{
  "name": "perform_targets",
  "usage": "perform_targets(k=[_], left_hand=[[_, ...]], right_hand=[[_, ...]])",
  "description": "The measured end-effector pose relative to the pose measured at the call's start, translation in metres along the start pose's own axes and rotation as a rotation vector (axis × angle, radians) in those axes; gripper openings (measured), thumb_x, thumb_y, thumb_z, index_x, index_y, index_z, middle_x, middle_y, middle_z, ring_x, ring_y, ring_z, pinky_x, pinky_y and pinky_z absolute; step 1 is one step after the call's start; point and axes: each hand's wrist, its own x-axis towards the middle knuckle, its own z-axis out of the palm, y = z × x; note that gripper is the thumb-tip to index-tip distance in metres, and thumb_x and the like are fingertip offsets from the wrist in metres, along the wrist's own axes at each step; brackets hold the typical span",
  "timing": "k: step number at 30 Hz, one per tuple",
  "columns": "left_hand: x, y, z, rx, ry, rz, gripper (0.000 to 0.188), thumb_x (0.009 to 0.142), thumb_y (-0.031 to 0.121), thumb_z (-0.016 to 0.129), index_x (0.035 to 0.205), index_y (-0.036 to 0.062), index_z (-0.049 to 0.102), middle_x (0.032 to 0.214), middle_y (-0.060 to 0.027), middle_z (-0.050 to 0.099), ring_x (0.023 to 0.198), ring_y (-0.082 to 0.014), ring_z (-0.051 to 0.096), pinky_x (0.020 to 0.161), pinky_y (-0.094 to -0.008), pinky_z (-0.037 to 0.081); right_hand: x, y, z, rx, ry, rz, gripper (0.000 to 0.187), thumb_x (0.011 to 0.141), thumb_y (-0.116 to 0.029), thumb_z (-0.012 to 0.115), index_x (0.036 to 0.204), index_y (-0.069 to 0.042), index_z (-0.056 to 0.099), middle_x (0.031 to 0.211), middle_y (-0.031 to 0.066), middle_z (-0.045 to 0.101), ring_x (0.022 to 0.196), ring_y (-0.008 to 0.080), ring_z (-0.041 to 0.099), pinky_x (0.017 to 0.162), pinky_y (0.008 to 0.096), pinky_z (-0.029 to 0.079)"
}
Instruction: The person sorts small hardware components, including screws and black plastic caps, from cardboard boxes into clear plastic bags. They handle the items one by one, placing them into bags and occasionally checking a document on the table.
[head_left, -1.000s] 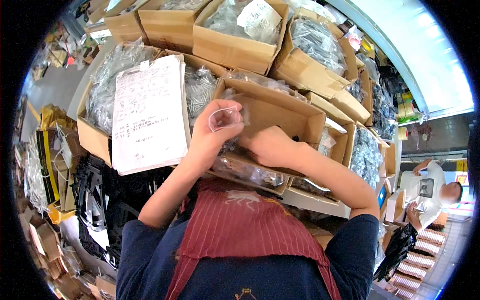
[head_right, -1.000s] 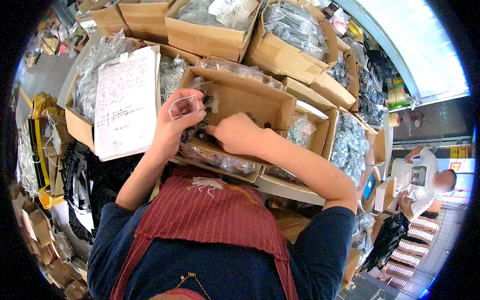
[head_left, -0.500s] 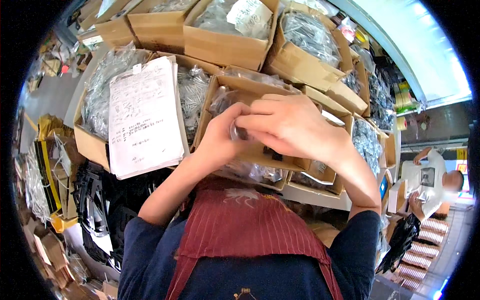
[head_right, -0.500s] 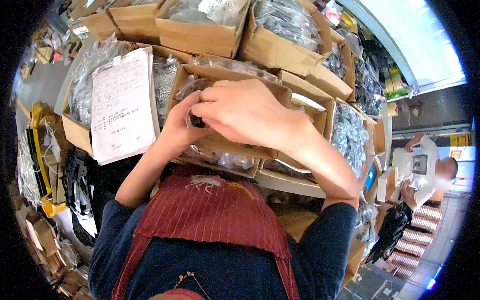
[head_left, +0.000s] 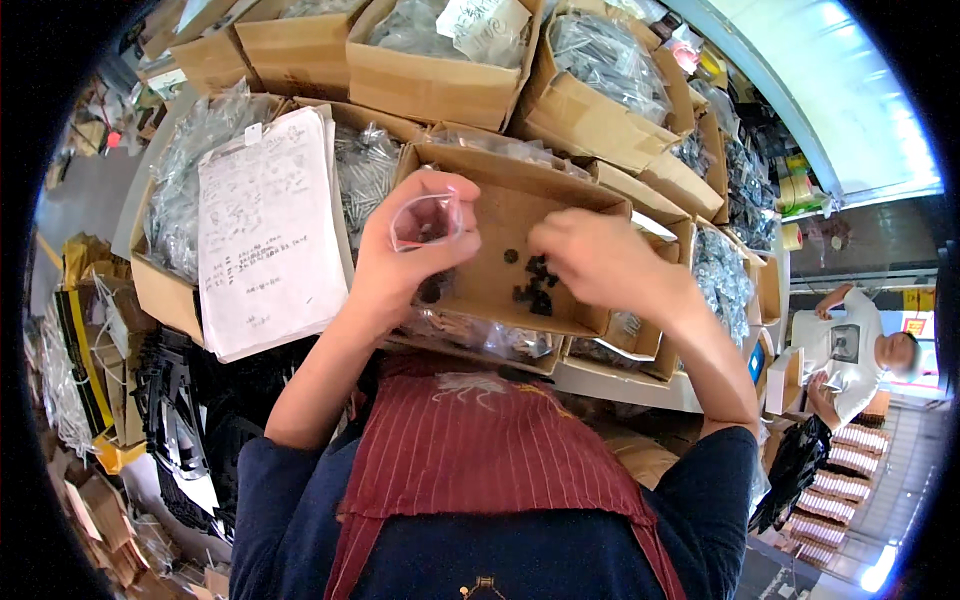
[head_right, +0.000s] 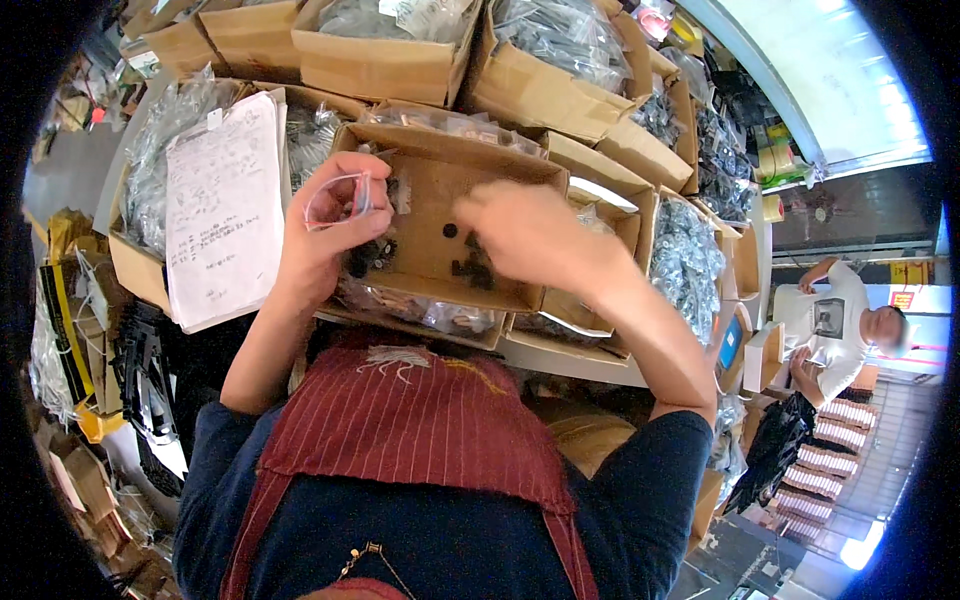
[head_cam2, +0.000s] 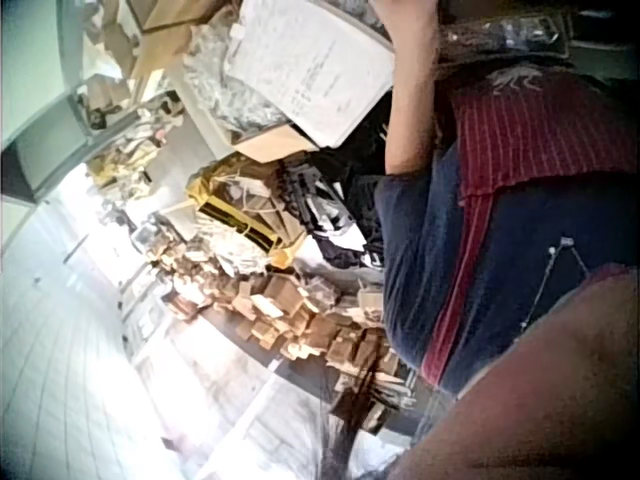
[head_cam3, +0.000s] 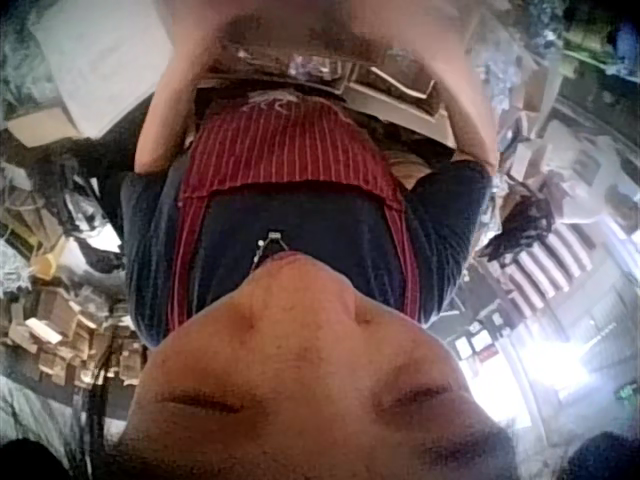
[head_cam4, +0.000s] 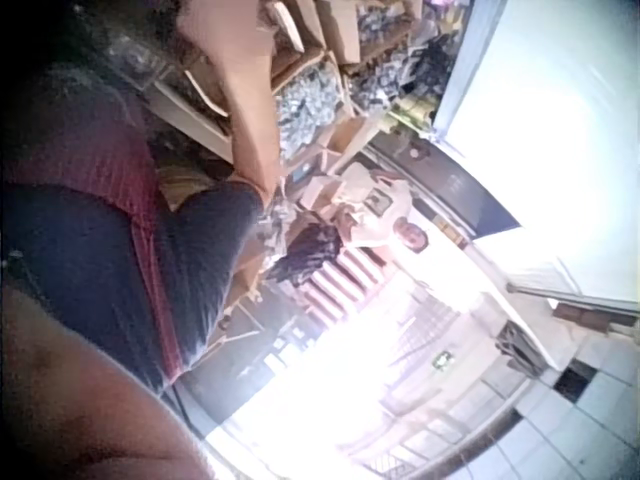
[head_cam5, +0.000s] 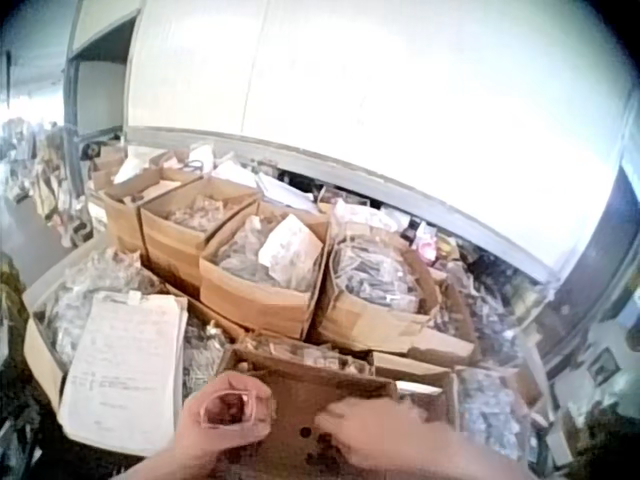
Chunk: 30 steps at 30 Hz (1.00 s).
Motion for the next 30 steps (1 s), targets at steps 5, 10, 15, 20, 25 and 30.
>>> perform_targets(k=[5, 10, 15, 20, 25, 30], left_hand=[[0.000, -0.010, 0.002, -0.039, 0.111, -0.006, 0.044, 0.079, 0.001, 0.075, 0.120, 0.0043, 0.060, 0.093, 0.0008, 0.061, 0.089, -0.0098, 0.057, 0.081, -0.0239, 0.045], [0.002, -0.017, -0.003, -0.004, 0.057, -0.060, 0.037, 0.082, -0.001, 0.072, 0.117, 0.0050, 0.060, 0.094, 0.0020, 0.060, 0.090, -0.0076, 0.055, 0.082, -0.0228, 0.044], [0.004, -0.024, -0.008, 0.011, 0.055, -0.041, 0.034, 0.083, -0.001, 0.071, 0.115, 0.0059, 0.061, 0.093, 0.0025, 0.059, 0.088, -0.0067, 0.054, 0.080, -0.0227, 0.044], [0.005, -0.031, -0.012, 0.146, -0.062, -0.095, 0.037, 0.081, -0.001, 0.072, 0.115, 0.0049, 0.059, 0.091, 0.0024, 0.059, 0.086, -0.0075, 0.055, 0.080, -0.0238, 0.045], [0.003, -0.022, 0.001, 0.340, -0.155, -0.008, 0.039, 0.079, -0.001, 0.073, 0.115, 0.0025, 0.059, 0.096, -0.0009, 0.062, 0.091, -0.0101, 0.059, 0.084, -0.0280, 0.047], [0.002, -0.020, -0.003, 0.243, -0.159, -0.031, 0.032, 0.080, 0.000, 0.071, 0.110, 0.0028, 0.061, 0.091, -0.0013, 0.064, 0.088, -0.0078, 0.058, 0.082, -0.0261, 0.047]], right_hand=[[-0.003, 0.007, 0.042, -0.215, -0.067, -0.042, 0.043, 0.076, -0.003, 0.067, 0.118, -0.008, 0.063, 0.103, 0.0133, 0.057, 0.104, 0.0320, 0.057, 0.085, 0.0410, 0.052], [0.009, 0.021, 0.044, -0.190, -0.099, -0.056, 0.039, 0.073, -0.009, 0.073, 0.112, -0.008, 0.066, 0.104, 0.0127, 0.057, 0.103, 0.0310, 0.057, 0.084, 0.0404, 0.051], [0.014, 0.018, 0.039, -0.205, -0.005, -0.123, 0.029, 0.075, -0.012, 0.076, 0.102, -0.007, 0.069, 0.094, 0.0103, 0.059, 0.095, 0.0296, 0.059, 0.081, 0.0397, 0.052], [0.020, 0.006, -0.004, 0.198, 0.329, -0.061, 0.018, 0.083, -0.016, 0.074, 0.097, -0.007, 0.070, 0.084, 0.0085, 0.063, 0.081, 0.0275, 0.064, 0.071, 0.0377, 0.052], [0.034, -0.021, -0.030, 0.533, 0.312, -0.248, 0.032, 0.080, 0.001, 0.076, 0.111, -0.004, 0.069, 0.092, 0.0076, 0.066, 0.079, 0.0207, 0.062, 0.067, 0.0316, 0.050], [0.034, -0.025, -0.034, 0.557, 0.334, -0.130, 0.040, 0.081, 0.005, 0.072, 0.119, -0.006, 0.068, 0.101, 0.0064, 0.066, 0.079, 0.0132, 0.062, 0.063, 0.0243, 0.050]])
